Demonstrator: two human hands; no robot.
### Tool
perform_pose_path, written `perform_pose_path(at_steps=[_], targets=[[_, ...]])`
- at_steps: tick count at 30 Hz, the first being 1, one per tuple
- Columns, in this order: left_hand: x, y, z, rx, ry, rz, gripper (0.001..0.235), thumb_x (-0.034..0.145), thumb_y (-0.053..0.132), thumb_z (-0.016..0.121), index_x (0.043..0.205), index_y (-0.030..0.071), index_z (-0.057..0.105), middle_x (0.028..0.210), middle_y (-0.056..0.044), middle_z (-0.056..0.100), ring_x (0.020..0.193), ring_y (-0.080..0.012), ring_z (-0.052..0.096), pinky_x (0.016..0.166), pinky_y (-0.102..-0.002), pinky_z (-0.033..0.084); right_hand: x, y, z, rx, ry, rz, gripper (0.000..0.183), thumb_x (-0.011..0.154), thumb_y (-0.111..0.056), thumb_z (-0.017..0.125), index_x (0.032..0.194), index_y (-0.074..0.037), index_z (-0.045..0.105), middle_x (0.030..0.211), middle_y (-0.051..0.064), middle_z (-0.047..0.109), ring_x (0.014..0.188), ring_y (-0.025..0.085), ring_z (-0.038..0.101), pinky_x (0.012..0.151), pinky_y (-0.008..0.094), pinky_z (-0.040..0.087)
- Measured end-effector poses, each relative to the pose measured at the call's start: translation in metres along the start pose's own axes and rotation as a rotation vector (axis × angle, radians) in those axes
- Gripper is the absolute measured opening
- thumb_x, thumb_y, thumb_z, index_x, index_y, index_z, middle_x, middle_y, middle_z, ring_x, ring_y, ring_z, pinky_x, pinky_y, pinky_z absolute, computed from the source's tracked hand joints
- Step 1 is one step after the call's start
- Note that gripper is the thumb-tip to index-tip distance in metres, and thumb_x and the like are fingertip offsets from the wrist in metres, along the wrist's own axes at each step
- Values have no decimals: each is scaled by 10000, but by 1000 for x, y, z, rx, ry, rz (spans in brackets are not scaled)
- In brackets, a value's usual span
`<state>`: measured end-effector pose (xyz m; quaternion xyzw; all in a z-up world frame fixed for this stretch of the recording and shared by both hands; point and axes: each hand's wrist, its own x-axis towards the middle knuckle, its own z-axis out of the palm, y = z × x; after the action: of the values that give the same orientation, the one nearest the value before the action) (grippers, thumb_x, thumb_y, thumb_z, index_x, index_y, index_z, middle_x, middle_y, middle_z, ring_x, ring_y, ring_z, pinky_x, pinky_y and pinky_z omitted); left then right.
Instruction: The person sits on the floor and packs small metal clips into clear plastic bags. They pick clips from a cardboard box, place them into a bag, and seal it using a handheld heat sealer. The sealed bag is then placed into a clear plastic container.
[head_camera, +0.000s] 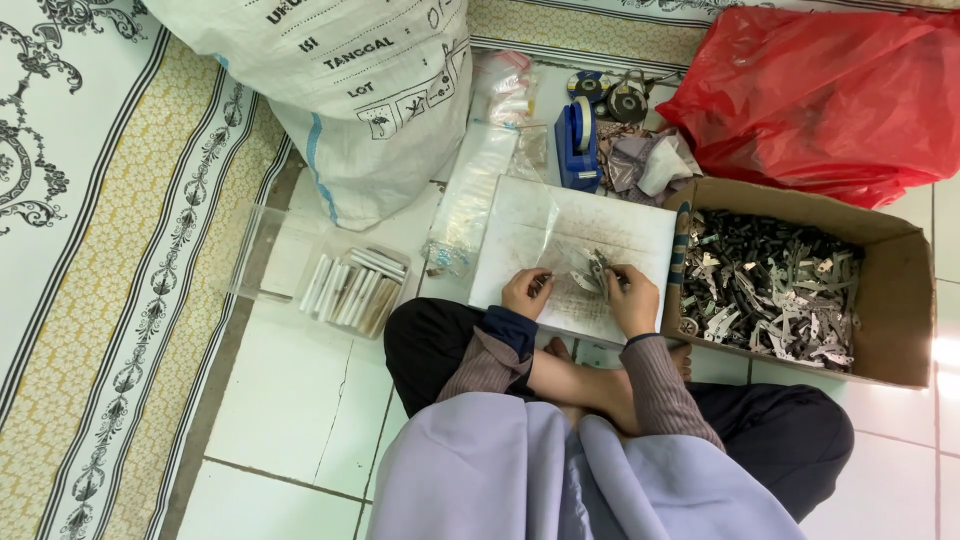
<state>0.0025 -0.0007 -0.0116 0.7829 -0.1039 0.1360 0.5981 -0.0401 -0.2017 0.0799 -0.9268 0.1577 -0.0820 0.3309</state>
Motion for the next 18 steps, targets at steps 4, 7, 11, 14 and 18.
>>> perform_pose_path(at_steps=[4,7,11,14,18], targets=[[0,2,-1,20,-2,6,108,887,129,794,984,108,751,785,-63,695,603,-210,675,482,-287,551,7,17,-2,219,13,134,179,1009,-252,736,1071,-84,749,1000,114,764,952,284,731,744,392,587],[0,4,-1,11,5,-7,107,891,140,795,982,106,749,787,-63,694,610,-210,679,484,-287,549,8,15,-9,507,25,241,205,970,-220,776,1093,-60,741,1030,143,732,932,243,702,742,395,572],[-1,5,-2,17,2,1,106,893,143,794,979,107,746,783,-62,690,602,-205,675,485,-284,552,-4,-17,-30,762,5,379,172,924,-183,785,1044,-72,731,969,57,662,882,162,652,739,282,565],[1,10,-4,16,3,6,102,888,131,790,976,106,745,785,-65,690,598,-204,674,491,-284,553,-6,-15,-27,795,2,385,165,928,-185,790,1017,-59,734,866,48,656,781,147,643,679,263,564],[2,14,-7,18,11,25,85,902,129,777,977,113,739,783,-49,685,592,-191,672,490,-274,549,-5,-5,-19,615,32,308,253,920,-198,833,1042,-2,729,858,144,704,710,184,664,628,305,551]])
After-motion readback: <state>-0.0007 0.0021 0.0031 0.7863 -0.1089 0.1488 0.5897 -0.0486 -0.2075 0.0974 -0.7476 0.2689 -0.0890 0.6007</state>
